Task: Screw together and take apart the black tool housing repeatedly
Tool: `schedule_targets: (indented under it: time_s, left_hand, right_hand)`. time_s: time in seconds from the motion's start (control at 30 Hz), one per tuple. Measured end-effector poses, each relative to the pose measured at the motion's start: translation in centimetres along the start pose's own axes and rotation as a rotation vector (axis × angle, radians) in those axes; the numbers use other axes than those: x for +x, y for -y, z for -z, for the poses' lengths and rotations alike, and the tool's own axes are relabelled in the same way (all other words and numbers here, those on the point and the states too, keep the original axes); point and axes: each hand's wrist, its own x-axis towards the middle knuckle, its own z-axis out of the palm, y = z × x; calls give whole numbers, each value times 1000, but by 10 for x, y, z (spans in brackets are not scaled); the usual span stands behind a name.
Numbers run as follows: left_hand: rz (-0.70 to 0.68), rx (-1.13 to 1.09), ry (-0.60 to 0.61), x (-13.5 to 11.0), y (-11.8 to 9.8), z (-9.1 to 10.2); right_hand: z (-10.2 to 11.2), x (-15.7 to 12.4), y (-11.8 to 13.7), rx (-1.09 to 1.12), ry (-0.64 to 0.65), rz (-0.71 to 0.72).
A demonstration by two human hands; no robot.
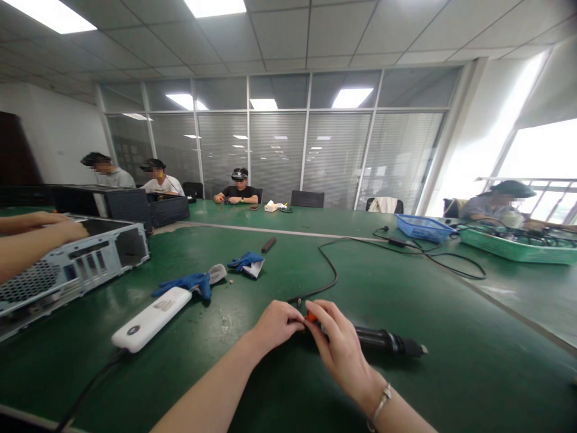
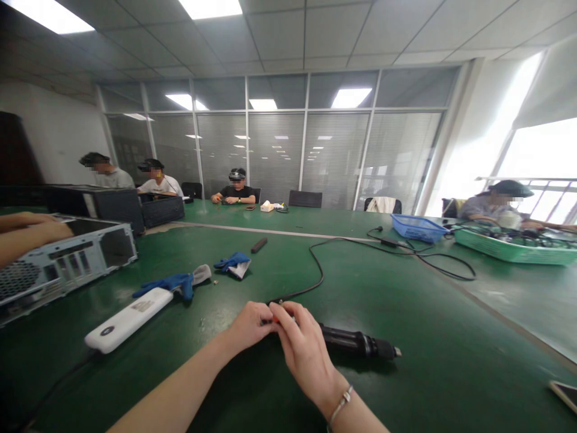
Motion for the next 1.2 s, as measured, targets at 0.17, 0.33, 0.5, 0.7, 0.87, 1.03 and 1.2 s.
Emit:
schedule_targets:
  time_s: [0.17, 0.33, 0.5, 0.7, 0.87, 1.03, 1.2]
  left_hand:
    - [-14, -5, 1, 0, 1, 0]
    - [-9, 26, -4, -1, 3, -1]
    - [-31, -2, -2, 0, 1, -1]
    - [-11, 22, 5, -1, 0, 0]
    - [-25, 7, -4, -1, 1, 0]
    - [-13, 30, -12, -1, 0, 0]
    - [-12, 10, -3, -1, -3, 1]
  right_hand:
    - [0, -1, 3, 17, 32, 18]
    - [1, -1, 2, -34, -7, 14]
    - [0, 0, 2, 19, 26, 26]
    - [1, 1, 1, -48, -14, -5]
    - [1, 1, 1, 11, 16, 32]
    - [0, 1, 2, -34, -32, -4]
    - [1, 0, 0, 4, 12, 22]
